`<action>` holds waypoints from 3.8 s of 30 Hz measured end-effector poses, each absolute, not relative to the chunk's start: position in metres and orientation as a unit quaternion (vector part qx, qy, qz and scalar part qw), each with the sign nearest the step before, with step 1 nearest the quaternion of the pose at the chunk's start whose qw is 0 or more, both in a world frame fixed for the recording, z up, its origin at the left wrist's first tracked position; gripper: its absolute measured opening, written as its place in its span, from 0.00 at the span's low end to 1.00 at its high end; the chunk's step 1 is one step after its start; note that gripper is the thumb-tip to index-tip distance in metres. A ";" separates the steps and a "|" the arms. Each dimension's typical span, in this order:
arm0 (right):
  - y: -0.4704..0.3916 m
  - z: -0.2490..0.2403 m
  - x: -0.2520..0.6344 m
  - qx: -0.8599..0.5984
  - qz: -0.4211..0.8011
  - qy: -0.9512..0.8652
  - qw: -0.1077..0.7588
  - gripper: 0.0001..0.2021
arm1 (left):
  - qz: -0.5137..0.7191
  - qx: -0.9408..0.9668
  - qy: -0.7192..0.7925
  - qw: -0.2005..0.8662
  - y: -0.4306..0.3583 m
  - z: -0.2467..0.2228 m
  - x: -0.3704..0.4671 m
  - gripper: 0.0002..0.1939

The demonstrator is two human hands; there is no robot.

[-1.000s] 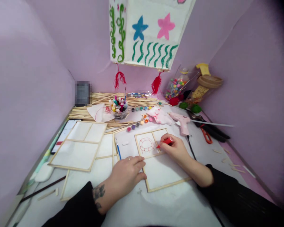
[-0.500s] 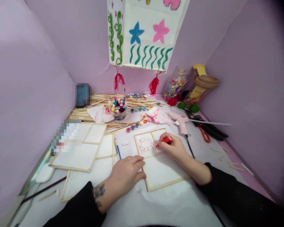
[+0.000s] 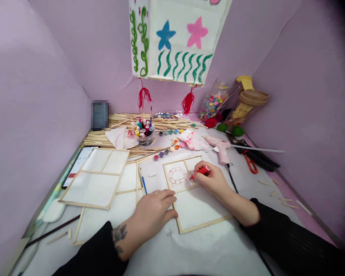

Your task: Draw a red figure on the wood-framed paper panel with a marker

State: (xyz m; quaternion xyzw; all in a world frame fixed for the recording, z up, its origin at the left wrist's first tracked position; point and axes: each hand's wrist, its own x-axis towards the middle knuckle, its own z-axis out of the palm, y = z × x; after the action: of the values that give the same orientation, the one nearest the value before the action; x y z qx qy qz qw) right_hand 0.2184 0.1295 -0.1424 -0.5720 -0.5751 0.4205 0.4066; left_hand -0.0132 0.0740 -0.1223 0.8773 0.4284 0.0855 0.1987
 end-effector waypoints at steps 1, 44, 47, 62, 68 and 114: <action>0.130 -0.142 0.218 -0.572 0.421 -0.575 0.406 0.01 | 0.085 0.878 0.428 0.199 0.074 -0.122 -0.013 0.15; 0.129 -0.138 0.219 -0.577 0.427 -0.566 0.406 0.02 | 0.089 0.872 0.433 0.209 0.075 -0.123 -0.015 0.16; 0.129 -0.138 0.219 -0.575 0.426 -0.567 0.408 0.02 | 0.085 0.874 0.431 0.205 0.075 -0.123 -0.014 0.16; 0.130 -0.139 0.221 -0.571 0.425 -0.573 0.406 0.01 | 0.067 0.878 0.430 0.200 0.076 -0.123 -0.014 0.16; 0.127 -0.137 0.219 -0.554 0.427 -0.597 0.393 0.01 | 0.072 0.879 0.429 0.197 0.076 -0.125 -0.014 0.15; 0.115 -0.136 0.197 -0.526 0.407 -0.678 0.314 0.05 | 0.064 0.884 0.423 0.187 0.073 -0.125 -0.013 0.16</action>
State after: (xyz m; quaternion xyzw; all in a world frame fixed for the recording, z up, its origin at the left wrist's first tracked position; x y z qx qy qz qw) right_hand 0.1972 0.1147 -0.1358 -0.5255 -0.6782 0.4068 0.3137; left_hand -0.0133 0.0726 -0.1252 0.8842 0.4233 0.0638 0.1867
